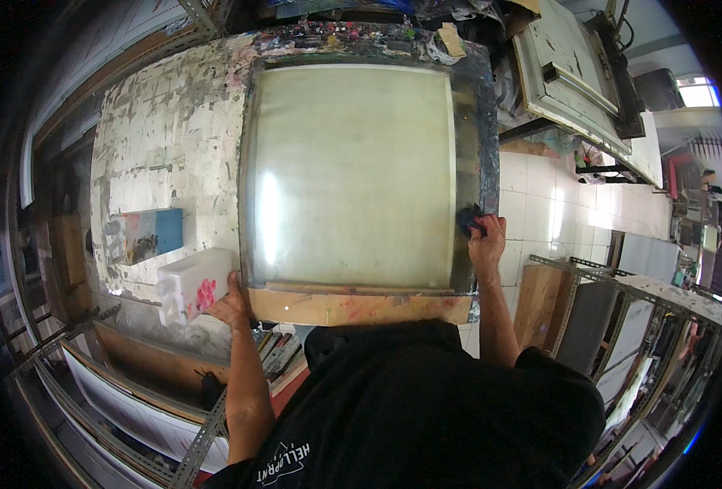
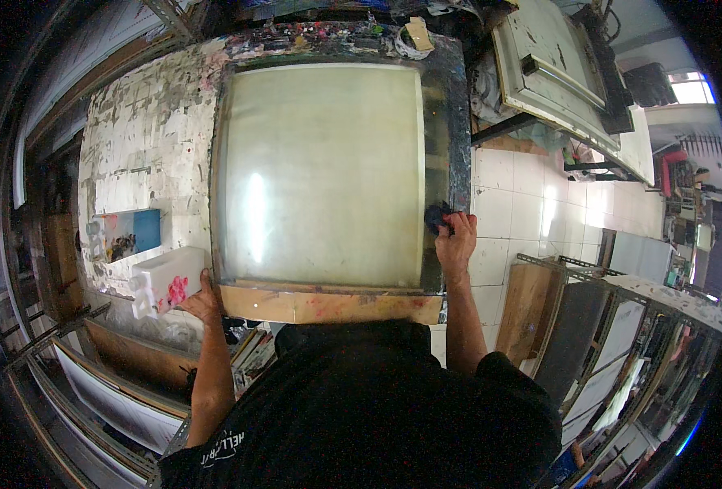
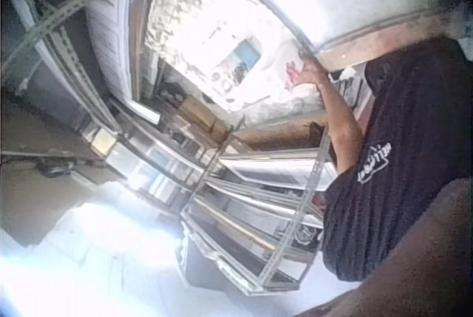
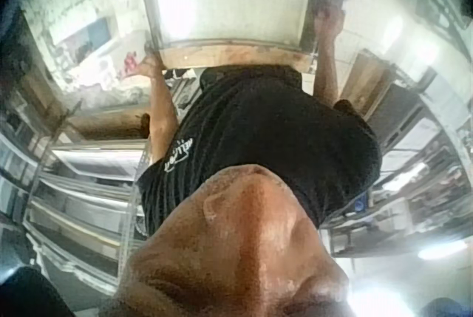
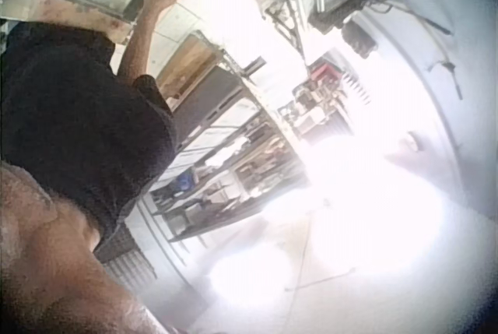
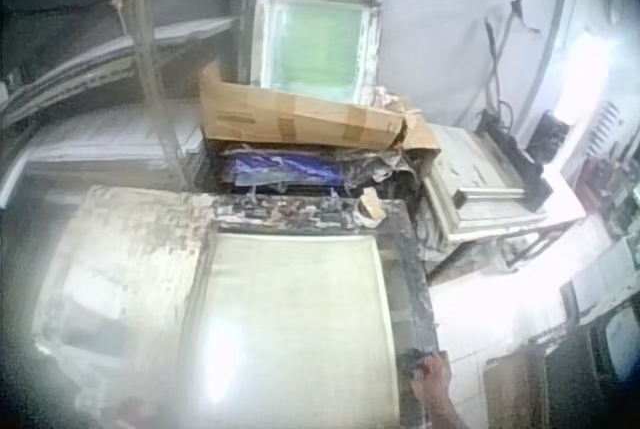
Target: The person cleans a large rectangular screen or frame using a spray bottle and a dark cloth. They repeatedly spray liquid onto the surface and wipe it down, focusing on the edges and the center area. The person handles the spray bottle and cloth throughout the process.
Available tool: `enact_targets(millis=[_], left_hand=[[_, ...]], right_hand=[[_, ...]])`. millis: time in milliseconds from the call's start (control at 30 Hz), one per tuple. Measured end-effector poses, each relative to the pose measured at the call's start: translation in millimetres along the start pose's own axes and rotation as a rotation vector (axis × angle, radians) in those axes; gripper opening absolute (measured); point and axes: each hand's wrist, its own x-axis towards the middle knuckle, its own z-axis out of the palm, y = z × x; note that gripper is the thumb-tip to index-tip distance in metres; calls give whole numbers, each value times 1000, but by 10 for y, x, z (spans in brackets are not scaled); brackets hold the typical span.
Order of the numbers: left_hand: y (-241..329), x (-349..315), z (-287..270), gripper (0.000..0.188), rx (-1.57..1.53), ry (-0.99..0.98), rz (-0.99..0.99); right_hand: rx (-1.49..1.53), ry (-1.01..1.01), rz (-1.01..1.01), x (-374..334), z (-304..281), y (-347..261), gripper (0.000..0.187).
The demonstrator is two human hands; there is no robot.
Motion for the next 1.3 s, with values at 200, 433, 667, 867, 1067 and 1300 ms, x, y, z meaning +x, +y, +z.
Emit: enact_targets(millis=[200, 433, 667, 867, 1067, 1300], left_hand=[[-69, -6, -9, 68, 104, -94, 34], [-95, 5, 87, 62, 162, 4, 124], [-583, -85, 288, 58, 375, 47, 282], [-7, -14, 39, 60, 182, -91, 87], [-59, -36, -22, 58, 268, -176, 10], [57, 3, -58, 57, 164, -135, 8]], right_hand=[[-14, 139, -129, 1131, 519, 160, 12], [-79, 138, -204, 2588, 834, 191, 17], [-84, 69, -94, 1867, 792, 11, 18], [-163, 141, -84, 2370, 815, 228, 20], [-125, 9, 1, 1865, 725, -91, 19], [-232, 101, -32, 2453, 767, 144, 21]])
